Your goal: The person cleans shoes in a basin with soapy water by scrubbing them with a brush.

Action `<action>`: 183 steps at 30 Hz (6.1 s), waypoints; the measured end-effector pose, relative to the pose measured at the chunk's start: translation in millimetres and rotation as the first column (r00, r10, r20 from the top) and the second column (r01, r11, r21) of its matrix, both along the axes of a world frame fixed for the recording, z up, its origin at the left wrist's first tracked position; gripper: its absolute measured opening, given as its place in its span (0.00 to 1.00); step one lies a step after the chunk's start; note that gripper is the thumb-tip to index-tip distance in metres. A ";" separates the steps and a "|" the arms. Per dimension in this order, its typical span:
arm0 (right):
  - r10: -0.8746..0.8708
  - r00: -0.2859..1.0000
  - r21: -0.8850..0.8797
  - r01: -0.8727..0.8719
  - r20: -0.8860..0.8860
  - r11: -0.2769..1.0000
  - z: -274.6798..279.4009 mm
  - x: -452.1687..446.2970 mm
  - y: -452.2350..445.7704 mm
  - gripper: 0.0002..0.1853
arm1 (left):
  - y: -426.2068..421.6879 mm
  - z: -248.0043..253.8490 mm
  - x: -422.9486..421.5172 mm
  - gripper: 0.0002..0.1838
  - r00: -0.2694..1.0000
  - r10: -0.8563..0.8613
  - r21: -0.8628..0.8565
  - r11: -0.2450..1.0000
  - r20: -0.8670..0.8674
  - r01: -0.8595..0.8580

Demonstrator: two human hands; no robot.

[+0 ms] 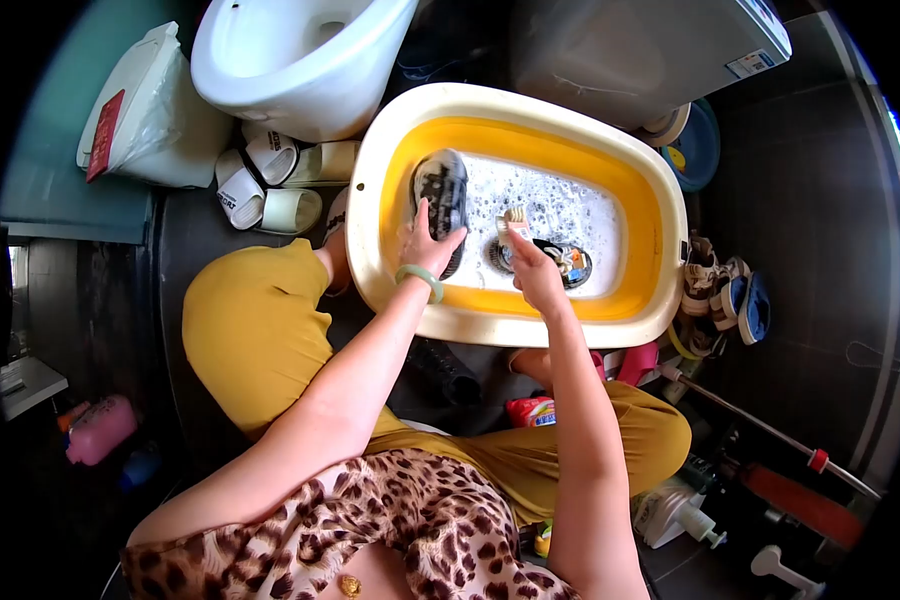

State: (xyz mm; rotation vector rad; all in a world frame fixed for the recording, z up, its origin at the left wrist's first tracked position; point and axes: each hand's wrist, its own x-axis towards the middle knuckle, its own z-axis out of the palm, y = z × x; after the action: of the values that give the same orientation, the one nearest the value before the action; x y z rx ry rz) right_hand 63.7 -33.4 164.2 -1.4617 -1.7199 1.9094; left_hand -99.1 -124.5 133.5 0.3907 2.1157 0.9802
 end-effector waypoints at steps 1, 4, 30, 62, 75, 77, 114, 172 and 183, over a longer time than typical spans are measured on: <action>-0.031 1.000 -0.026 0.031 -0.001 0.999 -6.1 2.4 10.0 0.24 | -2.1 10.6 0.6 0.49 0.961 -0.138 -0.159 0.982 -0.240 0.102; -0.022 0.991 -0.021 0.025 0.130 0.999 -13.8 7.3 37.6 0.23 | -3.3 -30.0 1.7 0.51 0.976 -0.100 -0.101 0.992 -0.195 0.081; 0.515 0.742 0.402 -0.668 0.430 0.626 -43.2 -75.6 31.8 0.23 | 16.3 -99.2 8.2 0.23 0.500 0.350 0.126 0.708 0.792 -0.695; 0.321 0.804 0.384 -0.538 0.500 0.750 -82.4 -130.1 84.0 0.20 | 9.3 -97.3 2.1 0.27 0.563 0.400 0.046 0.786 0.723 -0.617; 0.649 0.583 0.452 -0.805 0.489 0.384 -2.6 -39.9 -18.2 0.25 | 13.1 -75.9 -18.1 0.25 0.003 0.066 -0.036 0.587 0.998 -0.809; 0.521 0.449 0.522 -0.853 0.726 0.009 -33.1 -41.0 18.8 0.27 | 10.2 -112.8 -14.7 0.23 0.241 0.343 -0.027 0.622 0.908 -0.783; -0.100 0.875 0.315 -0.062 0.473 0.947 -180.6 38.1 157.7 0.22 | 29.4 -57.0 4.3 0.13 0.941 0.014 0.164 0.986 -0.337 0.044; 0.034 0.970 0.423 -0.136 0.241 0.896 -57.6 -12.3 63.7 0.15 | 19.4 16.7 15.8 0.32 0.163 -0.420 0.432 0.695 0.893 -0.574; -0.020 1.000 -0.158 0.020 0.002 0.987 44.1 -28.0 -19.1 0.22 | 25.8 -6.2 2.1 0.31 0.212 -0.327 0.384 0.678 0.921 -0.626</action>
State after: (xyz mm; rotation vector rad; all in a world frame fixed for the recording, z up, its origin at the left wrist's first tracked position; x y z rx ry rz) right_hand 35.8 -52.5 208.3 -1.5258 -1.5788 2.0768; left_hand -97.1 -98.6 127.2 -0.1790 0.4399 1.6138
